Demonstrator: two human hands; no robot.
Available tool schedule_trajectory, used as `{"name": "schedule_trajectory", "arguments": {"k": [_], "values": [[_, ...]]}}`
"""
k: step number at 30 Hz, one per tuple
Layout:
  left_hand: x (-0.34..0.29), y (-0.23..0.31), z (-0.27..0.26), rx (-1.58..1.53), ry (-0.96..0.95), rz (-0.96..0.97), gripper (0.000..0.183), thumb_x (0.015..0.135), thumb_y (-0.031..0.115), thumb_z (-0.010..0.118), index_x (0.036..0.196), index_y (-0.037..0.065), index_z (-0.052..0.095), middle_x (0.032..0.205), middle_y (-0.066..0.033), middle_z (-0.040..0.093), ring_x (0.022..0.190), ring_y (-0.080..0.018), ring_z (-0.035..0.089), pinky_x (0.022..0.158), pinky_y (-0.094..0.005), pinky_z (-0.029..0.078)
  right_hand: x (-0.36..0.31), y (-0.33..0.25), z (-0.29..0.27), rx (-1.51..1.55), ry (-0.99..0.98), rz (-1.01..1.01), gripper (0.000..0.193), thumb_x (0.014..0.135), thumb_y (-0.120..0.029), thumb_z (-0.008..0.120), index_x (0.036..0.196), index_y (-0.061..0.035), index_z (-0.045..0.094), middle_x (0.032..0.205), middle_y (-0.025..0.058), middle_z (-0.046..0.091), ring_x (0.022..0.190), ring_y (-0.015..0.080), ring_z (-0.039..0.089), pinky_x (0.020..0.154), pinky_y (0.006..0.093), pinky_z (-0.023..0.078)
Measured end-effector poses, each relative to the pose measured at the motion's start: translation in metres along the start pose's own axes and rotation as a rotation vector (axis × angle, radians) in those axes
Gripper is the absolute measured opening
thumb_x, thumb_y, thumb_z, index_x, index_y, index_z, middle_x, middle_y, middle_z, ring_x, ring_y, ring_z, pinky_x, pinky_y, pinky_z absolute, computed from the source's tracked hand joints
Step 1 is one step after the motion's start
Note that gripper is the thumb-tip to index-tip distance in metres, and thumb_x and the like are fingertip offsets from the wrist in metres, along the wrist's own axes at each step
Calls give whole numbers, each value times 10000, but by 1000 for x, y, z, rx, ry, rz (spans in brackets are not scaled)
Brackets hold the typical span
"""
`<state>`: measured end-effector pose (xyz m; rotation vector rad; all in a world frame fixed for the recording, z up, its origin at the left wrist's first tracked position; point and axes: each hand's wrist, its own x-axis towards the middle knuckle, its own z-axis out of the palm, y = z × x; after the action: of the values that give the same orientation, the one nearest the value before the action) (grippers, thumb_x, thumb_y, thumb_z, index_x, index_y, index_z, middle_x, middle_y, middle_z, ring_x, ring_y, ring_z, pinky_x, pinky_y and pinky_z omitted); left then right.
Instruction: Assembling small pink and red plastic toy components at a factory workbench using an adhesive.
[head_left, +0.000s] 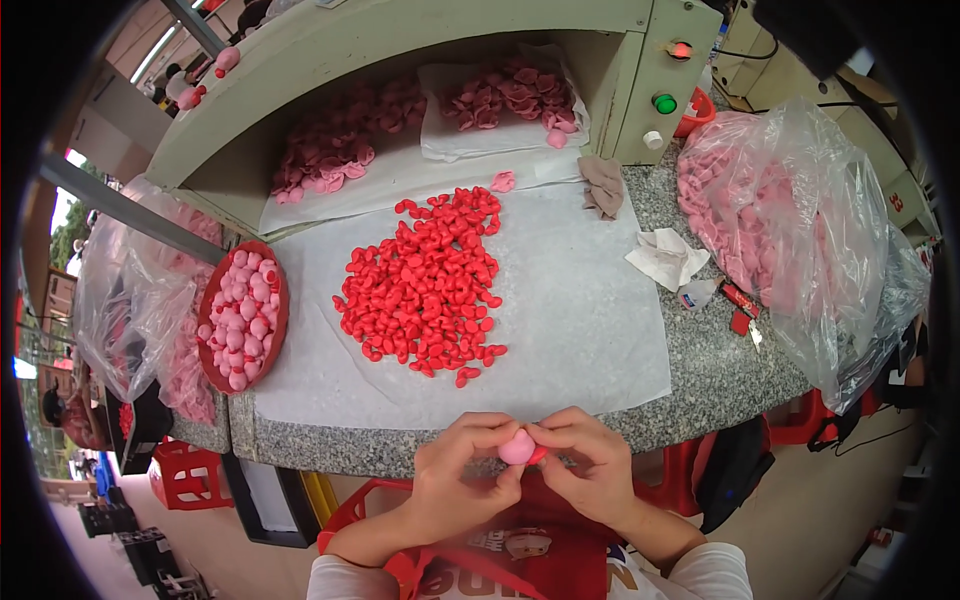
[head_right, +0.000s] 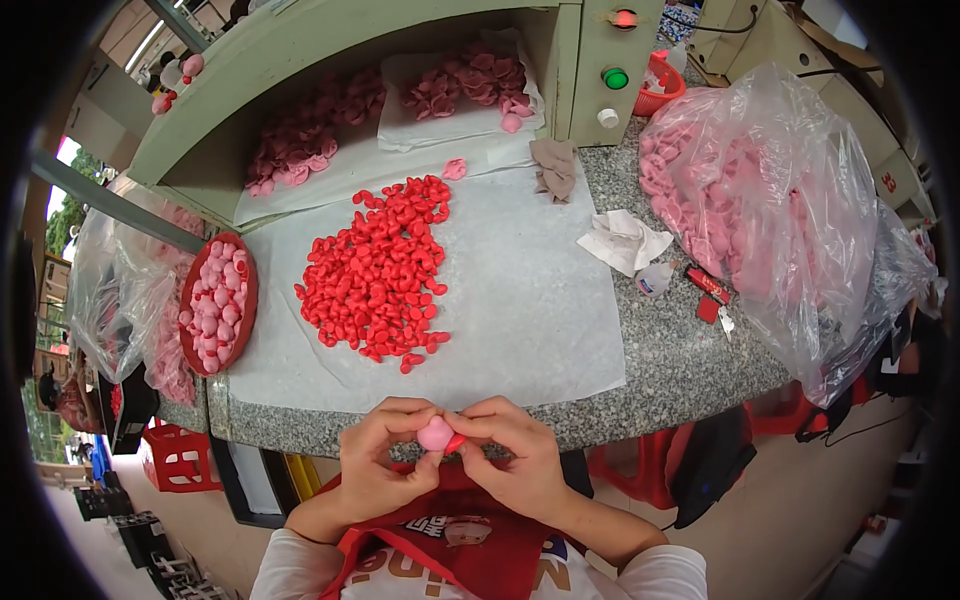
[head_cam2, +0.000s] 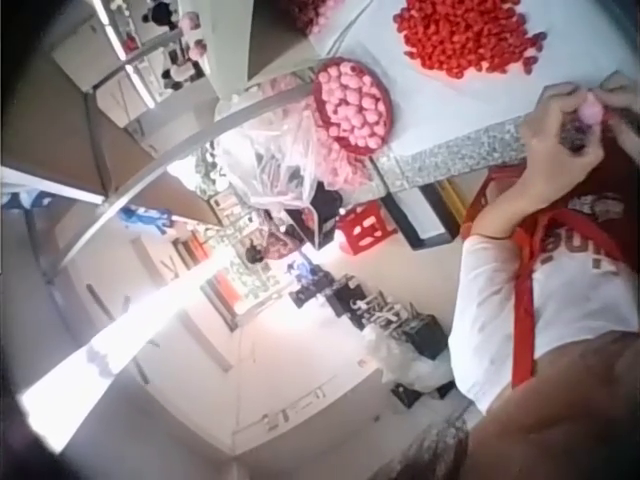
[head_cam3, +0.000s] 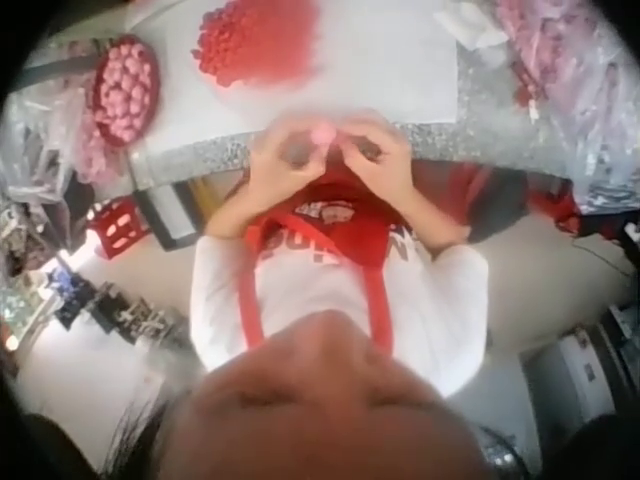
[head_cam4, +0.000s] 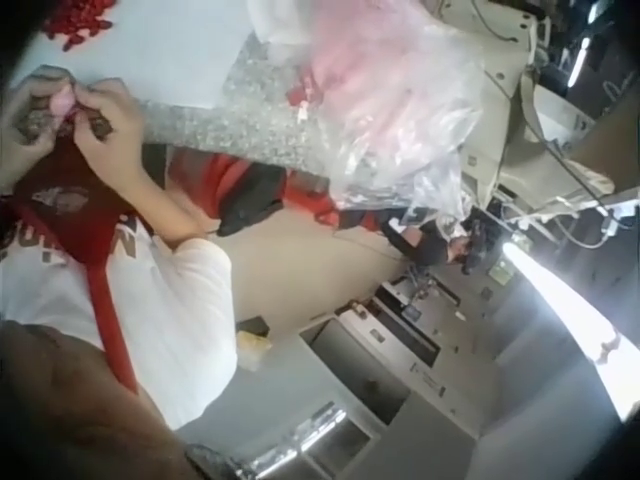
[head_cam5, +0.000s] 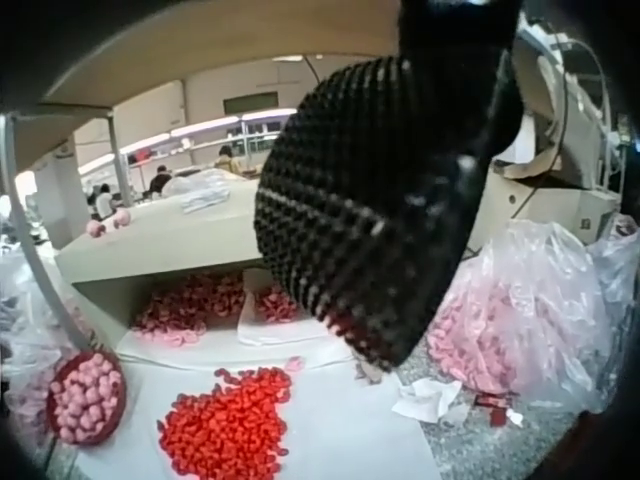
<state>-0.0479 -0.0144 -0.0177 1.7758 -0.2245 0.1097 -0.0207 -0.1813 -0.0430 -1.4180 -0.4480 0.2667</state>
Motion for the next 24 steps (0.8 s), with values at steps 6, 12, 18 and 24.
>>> {"name": "schedule_trajectory", "arguments": {"k": [6,12,18,24], "values": [[0,-5,7,300,89,184,431,605,-78,656,1010,-11,523,976,-188,563,857,-227,604,713,-288,509,1,-8,11,88,69,49,393,701,147,583,1074,32,541,983,112,477,905,182,543,790,275,478],[-3,-16,12,309,187,323,421,622,-65,671,1016,-19,531,975,-196,566,863,-245,602,720,-290,510,3,1,17,-25,163,-39,357,669,49,692,1001,7,569,934,103,502,840,177,548,712,280,467],[-7,-21,4,126,138,164,379,666,-98,653,1026,-45,547,990,-180,550,875,-208,594,718,-270,526,12,-12,16,-345,188,-170,333,624,-14,739,929,-31,606,812,99,554,748,187,558,666,248,450],[3,-2,-3,187,63,95,380,668,-97,652,1037,-51,572,955,-140,551,909,-203,588,744,-261,525,11,12,3,3,83,9,303,645,-22,738,913,-5,598,861,93,540,768,165,543,696,253,443]]}}
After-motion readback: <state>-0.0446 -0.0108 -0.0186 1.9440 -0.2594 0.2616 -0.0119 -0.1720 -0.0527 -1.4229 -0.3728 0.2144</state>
